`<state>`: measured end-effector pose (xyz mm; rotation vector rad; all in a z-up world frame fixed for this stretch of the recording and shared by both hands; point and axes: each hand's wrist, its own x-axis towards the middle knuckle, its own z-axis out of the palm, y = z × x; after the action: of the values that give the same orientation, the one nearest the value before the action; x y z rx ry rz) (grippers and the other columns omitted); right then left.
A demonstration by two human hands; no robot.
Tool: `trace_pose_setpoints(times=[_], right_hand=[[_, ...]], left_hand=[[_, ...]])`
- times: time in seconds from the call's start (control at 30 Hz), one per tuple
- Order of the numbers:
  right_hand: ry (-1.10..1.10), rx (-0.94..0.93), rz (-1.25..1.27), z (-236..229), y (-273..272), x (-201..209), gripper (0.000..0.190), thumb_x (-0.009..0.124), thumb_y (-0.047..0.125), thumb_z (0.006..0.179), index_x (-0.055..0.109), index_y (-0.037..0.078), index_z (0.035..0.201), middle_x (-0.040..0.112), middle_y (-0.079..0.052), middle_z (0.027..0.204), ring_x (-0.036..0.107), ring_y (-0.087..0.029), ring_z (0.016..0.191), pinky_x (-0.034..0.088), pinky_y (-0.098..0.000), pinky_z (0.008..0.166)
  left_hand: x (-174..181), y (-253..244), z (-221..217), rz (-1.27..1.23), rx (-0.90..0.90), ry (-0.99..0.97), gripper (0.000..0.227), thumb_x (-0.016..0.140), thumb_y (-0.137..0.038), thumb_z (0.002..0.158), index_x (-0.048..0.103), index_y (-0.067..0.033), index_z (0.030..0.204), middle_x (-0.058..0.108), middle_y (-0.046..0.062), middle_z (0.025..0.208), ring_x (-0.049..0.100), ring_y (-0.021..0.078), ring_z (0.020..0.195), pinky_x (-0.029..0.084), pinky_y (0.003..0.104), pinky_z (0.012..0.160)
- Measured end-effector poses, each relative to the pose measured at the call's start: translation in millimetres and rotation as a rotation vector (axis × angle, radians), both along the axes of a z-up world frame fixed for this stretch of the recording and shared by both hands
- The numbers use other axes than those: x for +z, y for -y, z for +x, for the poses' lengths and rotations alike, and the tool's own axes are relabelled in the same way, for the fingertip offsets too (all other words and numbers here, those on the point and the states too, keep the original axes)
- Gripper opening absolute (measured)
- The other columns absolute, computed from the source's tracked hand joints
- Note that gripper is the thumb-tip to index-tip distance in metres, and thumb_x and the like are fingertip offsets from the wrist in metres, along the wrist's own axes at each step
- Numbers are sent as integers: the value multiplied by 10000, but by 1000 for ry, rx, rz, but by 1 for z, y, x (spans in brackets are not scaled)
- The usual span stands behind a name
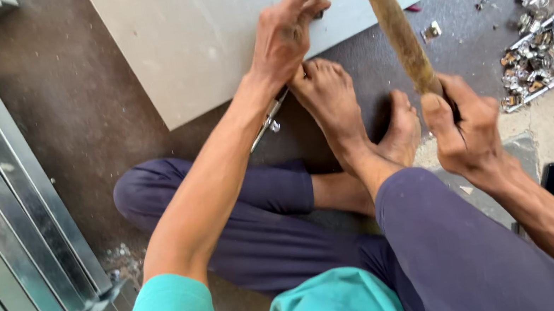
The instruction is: The person assembles a metal cabinet by attaching a latch mechanism to a metal sheet and then securing it to a metal box. They use a hammer and punch to create holes and fasten the components together.
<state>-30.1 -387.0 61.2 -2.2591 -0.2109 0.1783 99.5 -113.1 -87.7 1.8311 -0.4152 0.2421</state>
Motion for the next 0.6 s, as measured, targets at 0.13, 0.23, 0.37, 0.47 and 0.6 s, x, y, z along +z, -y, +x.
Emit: trace_pose_setpoints(times=[0.13, 0.23, 0.37, 0.47, 0.6], right_hand=[[14, -10, -98, -2, 9, 9, 335, 529, 268, 1104, 623, -27, 1231, 524, -33, 662, 497, -121, 577, 382, -295, 475], [41, -31, 16, 3, 6, 22, 310, 475, 240, 1128, 597, -33, 1206, 558, 6, 678, 509, -90, 496, 402, -275, 444], [147, -2, 148, 6, 2, 29, 318, 469, 251, 1187, 552, -55, 1215, 574, -30, 749, 529, -104, 592, 442, -271, 526], [40, 64, -12, 12, -1, 30, 320, 477, 197, 1123, 581, -84, 1236, 569, -85, 773, 514, -150, 622, 426, -309, 554], [89, -100, 61, 20, -5, 25, 246, 469, 162, 1091, 612, -19, 1177, 577, -63, 681, 524, -116, 517, 427, -290, 509]], left_hand=[[-14, 5, 1, 25, 2, 8, 405, 589, 30, 1042, 504, -68, 1426, 775, 138, 1121, 791, 246, 1058, 665, 327, 877], [-14, 1, 1, 45, 15, 26, 385, 641, -14, 1051, 524, -96, 1409, 779, 123, 1116, 796, 239, 1052, 652, 322, 875], [-6, 3, -5, 95, 20, 12, 321, 639, -24, 1068, 553, -84, 1372, 779, 115, 1125, 796, 231, 1044, 636, 318, 863], [10, 4, -5, 104, 24, 55, 335, 641, -8, 1023, 588, -59, 1350, 775, 124, 1071, 789, 237, 1016, 662, 343, 857], [15, 5, 1, -52, 40, -21, 268, 614, 24, 1052, 597, -80, 1299, 784, 107, 1095, 797, 213, 1060, 669, 330, 906]])
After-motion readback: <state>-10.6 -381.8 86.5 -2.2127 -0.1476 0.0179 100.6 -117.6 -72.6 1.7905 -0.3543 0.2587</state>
